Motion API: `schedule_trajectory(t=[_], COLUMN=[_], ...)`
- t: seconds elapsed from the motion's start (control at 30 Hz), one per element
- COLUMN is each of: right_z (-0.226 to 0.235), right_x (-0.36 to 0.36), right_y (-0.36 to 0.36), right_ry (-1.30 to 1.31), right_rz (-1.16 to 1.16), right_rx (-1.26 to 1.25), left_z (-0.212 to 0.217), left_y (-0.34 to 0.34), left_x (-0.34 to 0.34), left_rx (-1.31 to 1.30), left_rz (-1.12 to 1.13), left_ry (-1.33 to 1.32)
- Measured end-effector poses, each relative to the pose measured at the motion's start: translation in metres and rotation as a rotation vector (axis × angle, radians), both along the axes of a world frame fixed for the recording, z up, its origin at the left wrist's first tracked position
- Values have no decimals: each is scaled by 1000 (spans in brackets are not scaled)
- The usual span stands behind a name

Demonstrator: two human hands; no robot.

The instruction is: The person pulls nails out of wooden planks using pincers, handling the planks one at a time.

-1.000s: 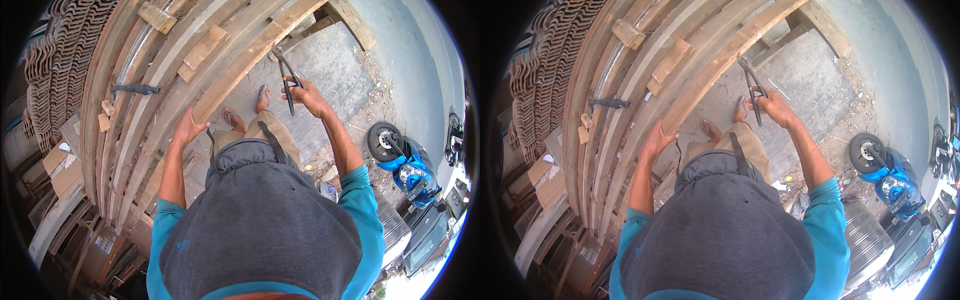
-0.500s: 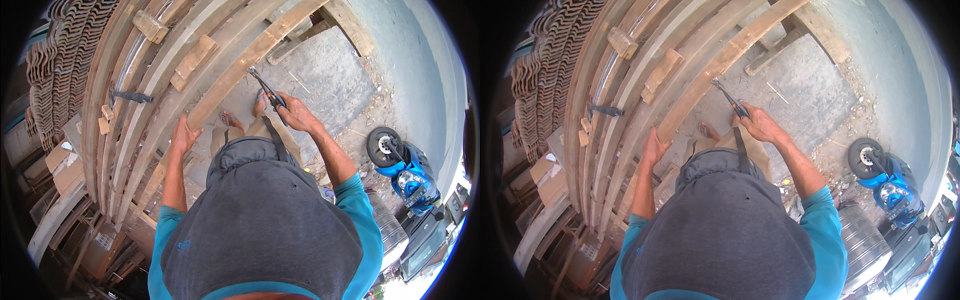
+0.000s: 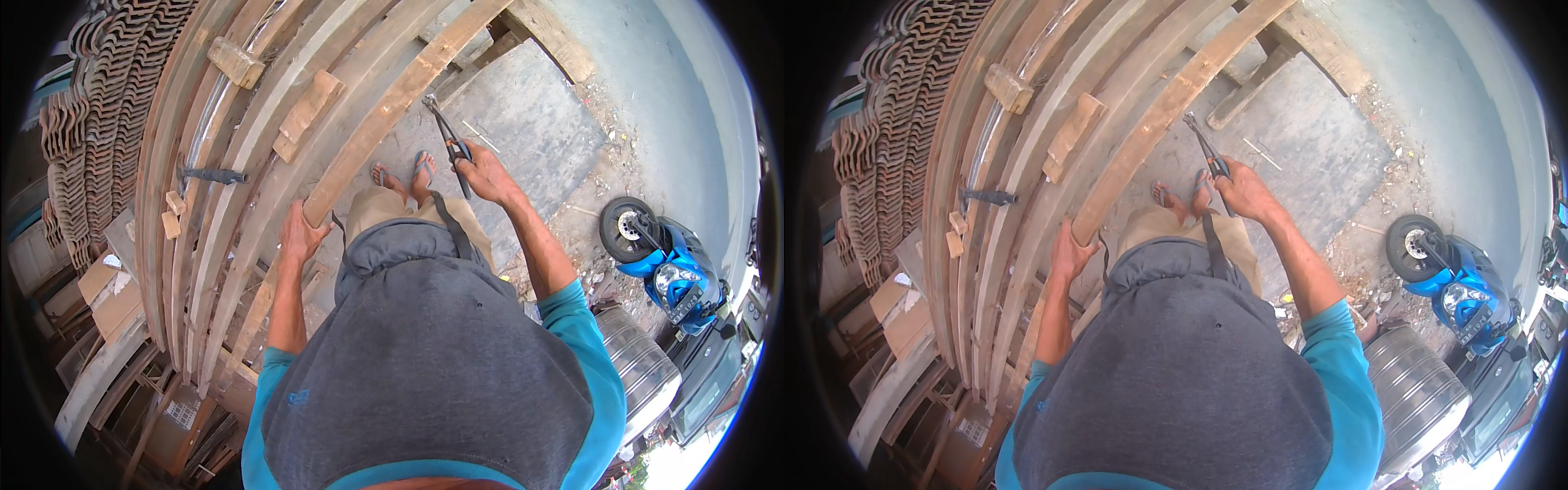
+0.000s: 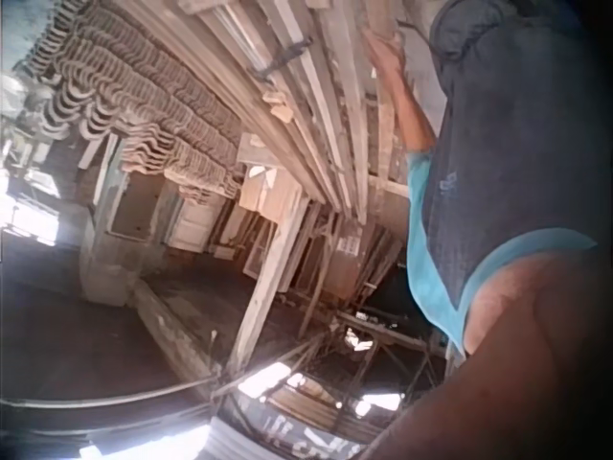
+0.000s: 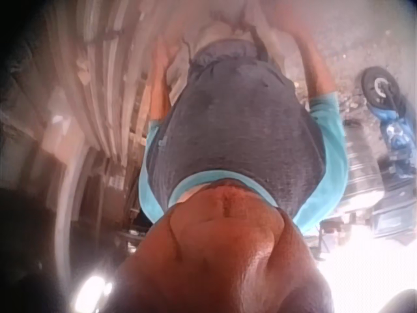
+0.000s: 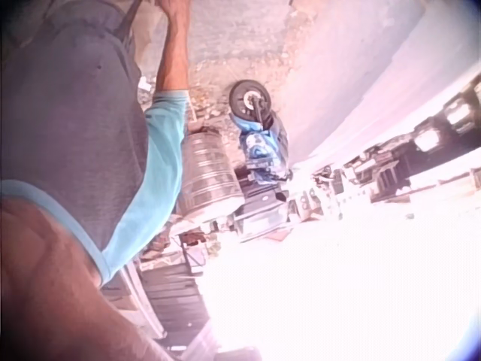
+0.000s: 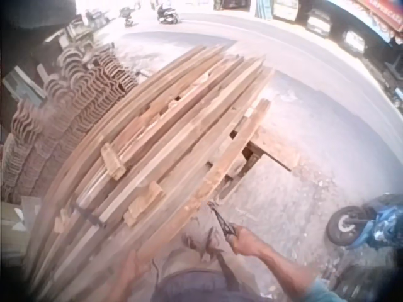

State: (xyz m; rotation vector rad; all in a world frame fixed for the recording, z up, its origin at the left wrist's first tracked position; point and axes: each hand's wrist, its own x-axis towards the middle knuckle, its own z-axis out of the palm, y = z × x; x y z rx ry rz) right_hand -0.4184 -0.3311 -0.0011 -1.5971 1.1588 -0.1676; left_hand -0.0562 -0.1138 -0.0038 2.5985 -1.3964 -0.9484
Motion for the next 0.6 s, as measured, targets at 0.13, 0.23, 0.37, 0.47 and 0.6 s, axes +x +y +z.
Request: schedule_trajectory(t=[0.13,0.23,0.37,0.47,0.6], right_z=[-2,14,11,11,15], right_x=[4,9,1,-1,-13], right_y=[-7,-7,0,-1,-15], right_ry=[135,118,86,109,44], right_rz=[-99,-30,1,-90,-205], right_rx=[-15,-61,-26,71,257], left_z=[12,19,18,14,-6], left_y=[-23,-55,-104,-129,-141], left_x=[-16,-40,-69,-74,-63], left_rx=[-145,-299,-415,-219,-48], left_rz=[-133,-200,-224,-203,-184], left_ry=[-48,-48,-59,7,-29])
